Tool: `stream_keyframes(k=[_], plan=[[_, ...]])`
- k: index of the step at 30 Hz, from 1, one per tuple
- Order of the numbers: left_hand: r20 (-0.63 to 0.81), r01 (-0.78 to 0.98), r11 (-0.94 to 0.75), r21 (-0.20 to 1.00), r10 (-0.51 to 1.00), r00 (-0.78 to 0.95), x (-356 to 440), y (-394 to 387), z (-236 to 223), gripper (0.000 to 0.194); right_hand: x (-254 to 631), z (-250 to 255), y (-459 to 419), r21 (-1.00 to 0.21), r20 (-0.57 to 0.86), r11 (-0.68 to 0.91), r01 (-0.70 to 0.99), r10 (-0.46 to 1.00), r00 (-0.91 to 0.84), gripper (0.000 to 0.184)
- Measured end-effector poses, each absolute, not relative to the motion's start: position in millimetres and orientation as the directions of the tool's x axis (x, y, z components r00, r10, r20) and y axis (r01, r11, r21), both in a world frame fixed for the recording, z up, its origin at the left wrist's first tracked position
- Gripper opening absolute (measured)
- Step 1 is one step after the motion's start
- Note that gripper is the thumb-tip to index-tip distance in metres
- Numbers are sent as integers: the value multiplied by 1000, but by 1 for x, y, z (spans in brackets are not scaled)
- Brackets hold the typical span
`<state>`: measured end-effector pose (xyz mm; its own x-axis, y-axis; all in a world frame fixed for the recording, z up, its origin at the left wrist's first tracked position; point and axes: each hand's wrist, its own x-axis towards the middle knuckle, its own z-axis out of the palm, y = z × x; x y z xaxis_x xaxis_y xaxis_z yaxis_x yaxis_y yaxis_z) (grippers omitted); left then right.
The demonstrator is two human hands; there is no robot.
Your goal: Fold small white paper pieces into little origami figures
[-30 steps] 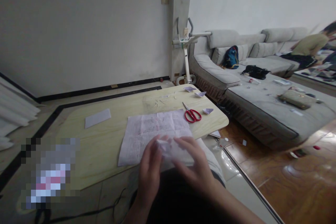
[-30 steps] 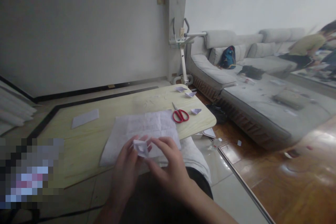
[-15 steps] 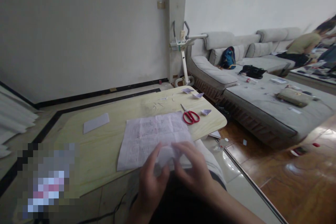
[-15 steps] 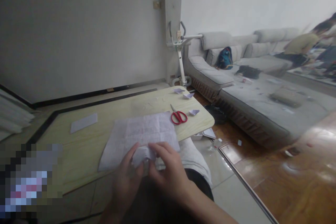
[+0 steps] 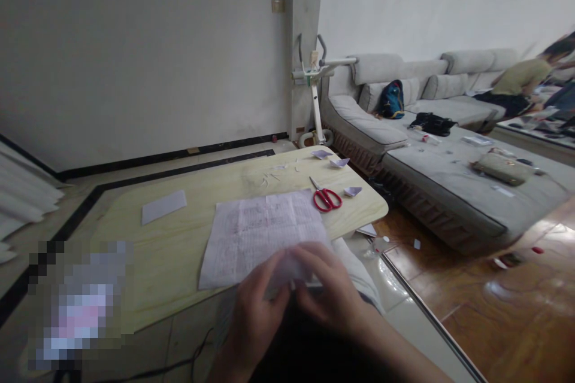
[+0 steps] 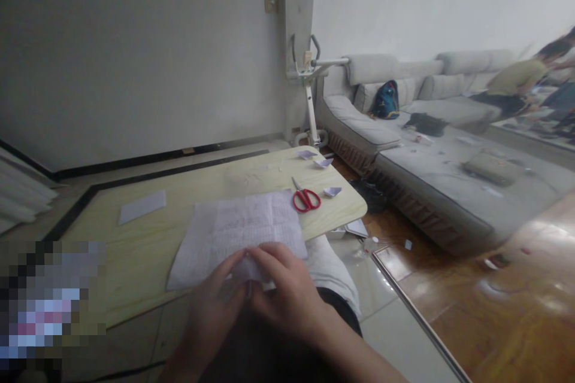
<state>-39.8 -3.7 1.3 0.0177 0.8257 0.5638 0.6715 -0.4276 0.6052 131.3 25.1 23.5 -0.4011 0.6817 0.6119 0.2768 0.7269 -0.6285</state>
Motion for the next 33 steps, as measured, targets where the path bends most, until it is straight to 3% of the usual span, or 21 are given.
stream_keyframes(k=[25, 33], plan=[[470, 617, -385, 686, 882, 28, -40, -1, 3, 28, 140, 19, 31, -654, 587, 718, 237, 680, -439, 38], [457, 596, -446, 668, 878, 144, -42, -3, 2, 37, 144, 11, 33, -629, 628, 733, 260, 676, -386, 40]])
